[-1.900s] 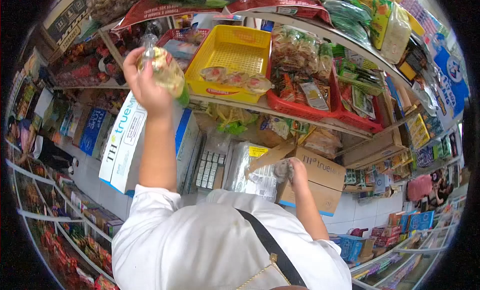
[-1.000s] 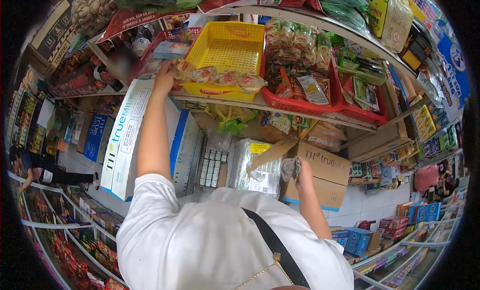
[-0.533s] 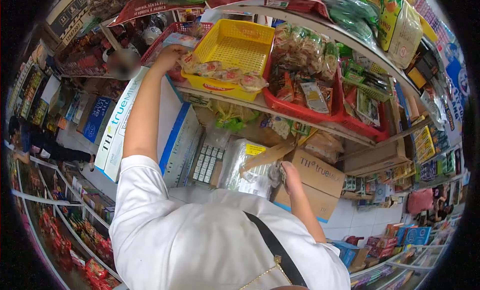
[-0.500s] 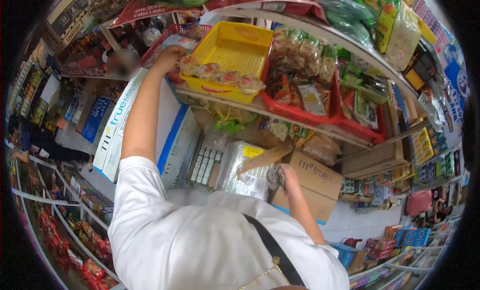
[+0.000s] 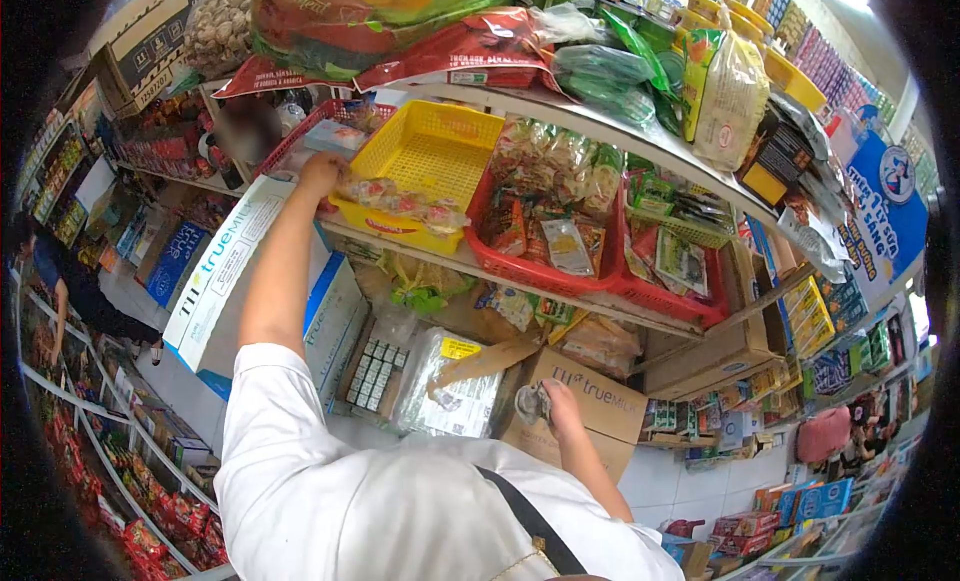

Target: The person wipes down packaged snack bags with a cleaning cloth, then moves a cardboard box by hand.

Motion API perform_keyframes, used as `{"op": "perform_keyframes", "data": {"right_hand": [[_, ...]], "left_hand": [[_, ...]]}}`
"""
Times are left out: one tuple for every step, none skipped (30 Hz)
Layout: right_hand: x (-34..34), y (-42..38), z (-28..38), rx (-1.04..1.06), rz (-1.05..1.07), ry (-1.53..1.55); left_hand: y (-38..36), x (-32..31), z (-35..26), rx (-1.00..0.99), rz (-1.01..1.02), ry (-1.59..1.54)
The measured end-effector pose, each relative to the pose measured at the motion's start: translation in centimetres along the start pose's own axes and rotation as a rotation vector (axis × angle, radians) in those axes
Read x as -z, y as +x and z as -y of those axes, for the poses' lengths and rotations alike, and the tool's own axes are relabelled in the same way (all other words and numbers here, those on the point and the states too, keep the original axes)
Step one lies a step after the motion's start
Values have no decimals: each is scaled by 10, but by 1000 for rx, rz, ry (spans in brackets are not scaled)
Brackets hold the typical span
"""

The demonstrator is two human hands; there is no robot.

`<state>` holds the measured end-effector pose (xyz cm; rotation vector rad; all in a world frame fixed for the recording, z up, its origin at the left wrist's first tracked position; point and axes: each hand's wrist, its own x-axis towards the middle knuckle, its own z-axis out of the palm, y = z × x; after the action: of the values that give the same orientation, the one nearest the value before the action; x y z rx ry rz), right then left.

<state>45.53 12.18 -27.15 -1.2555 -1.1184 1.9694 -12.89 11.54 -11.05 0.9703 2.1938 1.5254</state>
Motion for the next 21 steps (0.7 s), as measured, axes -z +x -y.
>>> {"op": "perform_keyframes", "data": {"right_hand": [[1, -2, 2, 2, -16, -4], [2, -5, 1, 0, -34, -6], [6, -5, -5, -9, -43, -13], [11, 0, -11, -15, -52, -17], [16, 3, -16, -18, -60, -20], [16, 0, -13, -26, -30, -6], [14, -5, -6, -30, 1, 10], [11, -9, 0, -32, 31, 27], [8, -12, 4, -8, 24, 12], [8, -11, 2, -12, 35, 9], [10, -8, -1, -17, 45, 3], [11, -7, -3, -22, 57, -6], [11, -7, -3, -12, 61, 5], [9, -7, -3, 1, 69, 13], [7, -7, -2, 14, 78, 19], [5, -10, 0, 5, 72, 31], [2, -15, 6, -2, 65, 44], [2, -17, 10, -7, 56, 57], [5, -17, 11, 0, 43, 69], [10, -19, 9, 8, 29, 81], [17, -21, 6, 14, 12, 94]], "left_hand": [[-33, -2, -28, 98, 5, 44], [-57, -2, -48, 198, 14, 92], [-66, 1, -50, 117, 39, 223], [-75, 3, -53, 34, 54, 353], [-83, 4, -53, -5, 77, 323], [-89, 4, -57, -47, 99, 292], [-91, 4, -66, -216, 52, 489], [-93, 2, -77, -391, 3, 680], [-95, -2, -90, -568, -48, 866], [-102, -9, -114, -608, -65, 767], [-112, -23, -145, -642, -82, 665], [-119, -41, -166, -672, -99, 561], [-119, -59, -178, -719, -22, 561], [-117, -77, -190, -764, 51, 560], [-116, -100, -197, -776, 101, 550], [-115, -125, -201, -789, 150, 539], [-115, -148, -211, -742, 202, 640], [-113, -168, -218, -695, 254, 740], [-106, -187, -218, -677, 234, 798], [-97, -209, -213, -659, 214, 854], [-88, -228, -205, -641, 197, 909]]}}
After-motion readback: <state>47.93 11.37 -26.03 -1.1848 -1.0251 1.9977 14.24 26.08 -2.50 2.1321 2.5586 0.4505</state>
